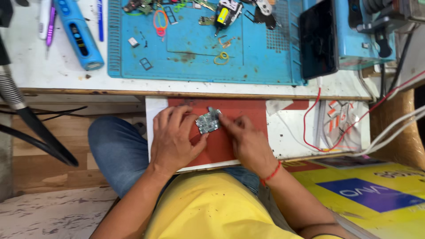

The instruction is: The person uses a hot air gun to apply heat to a small circuit board placed on a red mat. They hold the board steady with one hand while directing the hot air with the other, focusing on specific areas of the board.

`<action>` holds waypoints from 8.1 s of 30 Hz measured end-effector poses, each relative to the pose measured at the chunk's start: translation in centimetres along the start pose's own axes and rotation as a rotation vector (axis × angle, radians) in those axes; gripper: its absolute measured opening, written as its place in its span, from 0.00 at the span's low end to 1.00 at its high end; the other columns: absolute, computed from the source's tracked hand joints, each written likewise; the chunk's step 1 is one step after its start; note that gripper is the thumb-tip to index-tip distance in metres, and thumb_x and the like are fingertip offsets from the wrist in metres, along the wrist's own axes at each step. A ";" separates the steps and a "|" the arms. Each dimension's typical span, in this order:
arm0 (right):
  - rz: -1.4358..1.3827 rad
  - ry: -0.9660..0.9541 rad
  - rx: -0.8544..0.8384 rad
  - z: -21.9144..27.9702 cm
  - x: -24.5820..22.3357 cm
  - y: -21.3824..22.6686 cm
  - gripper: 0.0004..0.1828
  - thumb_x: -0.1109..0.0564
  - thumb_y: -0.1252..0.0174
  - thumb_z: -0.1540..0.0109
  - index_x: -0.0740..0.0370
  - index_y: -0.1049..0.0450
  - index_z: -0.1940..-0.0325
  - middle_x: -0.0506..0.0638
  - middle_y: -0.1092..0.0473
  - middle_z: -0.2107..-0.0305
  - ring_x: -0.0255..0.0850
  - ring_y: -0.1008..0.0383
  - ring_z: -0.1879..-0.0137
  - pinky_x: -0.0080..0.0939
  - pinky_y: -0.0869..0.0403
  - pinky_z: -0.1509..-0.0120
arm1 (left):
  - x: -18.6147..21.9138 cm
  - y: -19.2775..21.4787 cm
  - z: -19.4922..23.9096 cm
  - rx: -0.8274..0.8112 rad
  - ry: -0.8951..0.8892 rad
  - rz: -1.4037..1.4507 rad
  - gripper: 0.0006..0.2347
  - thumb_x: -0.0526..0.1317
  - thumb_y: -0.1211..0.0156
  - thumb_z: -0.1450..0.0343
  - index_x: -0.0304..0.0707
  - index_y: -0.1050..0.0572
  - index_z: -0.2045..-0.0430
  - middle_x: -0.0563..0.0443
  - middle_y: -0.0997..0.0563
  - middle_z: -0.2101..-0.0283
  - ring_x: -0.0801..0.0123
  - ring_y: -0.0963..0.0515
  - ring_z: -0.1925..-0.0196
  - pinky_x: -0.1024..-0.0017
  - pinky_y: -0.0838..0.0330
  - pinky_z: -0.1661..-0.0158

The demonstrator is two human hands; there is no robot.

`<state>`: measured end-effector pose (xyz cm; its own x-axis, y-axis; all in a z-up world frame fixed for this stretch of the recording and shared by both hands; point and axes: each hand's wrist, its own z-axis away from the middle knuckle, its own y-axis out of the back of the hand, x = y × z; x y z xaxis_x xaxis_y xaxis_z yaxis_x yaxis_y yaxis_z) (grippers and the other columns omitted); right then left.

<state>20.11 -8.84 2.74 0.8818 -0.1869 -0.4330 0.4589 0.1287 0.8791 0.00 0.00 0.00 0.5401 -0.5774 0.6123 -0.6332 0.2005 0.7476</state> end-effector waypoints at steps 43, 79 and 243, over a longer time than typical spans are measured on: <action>-0.028 0.051 -0.032 0.9 0.2 0.4 0.32 0.67 0.48 0.41 0.50 0.31 0.31 0.59 0.29 0.59 0.60 0.25 0.64 0.56 0.26 0.61 | 0.1 -0.3 0.6 0.034 -0.054 0.006 0.18 0.42 0.29 0.38 0.34 0.23 0.58 0.45 0.26 0.46 0.51 0.31 0.41 0.52 0.39 0.41; 0.054 0.175 0.019 0.7 -1.1 0.4 0.35 0.67 0.49 0.43 0.46 0.29 0.33 0.54 0.30 0.64 0.52 0.25 0.71 0.51 0.26 0.69 | 0.3 0.2 0.0 0.009 -0.058 -0.009 0.22 0.45 0.29 0.40 0.32 0.23 0.56 0.43 0.26 0.46 0.50 0.32 0.41 0.51 0.40 0.41; -0.830 0.383 0.078 1.7 -3.2 -1.2 0.31 0.50 0.23 0.51 0.65 0.25 0.49 0.53 0.25 0.60 0.39 0.22 0.54 0.38 0.23 0.48 | 0.6 0.4 5.7 0.363 -0.049 1.084 0.08 0.39 0.39 0.27 0.30 0.24 0.67 0.33 0.22 0.56 0.50 0.24 0.51 0.56 0.29 0.43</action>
<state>16.59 -10.03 3.36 0.2541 0.1474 -0.9559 0.9649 0.0286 0.2609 -3.06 -4.78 -0.82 -0.4052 -0.2719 0.8729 -0.8797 0.3760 -0.2912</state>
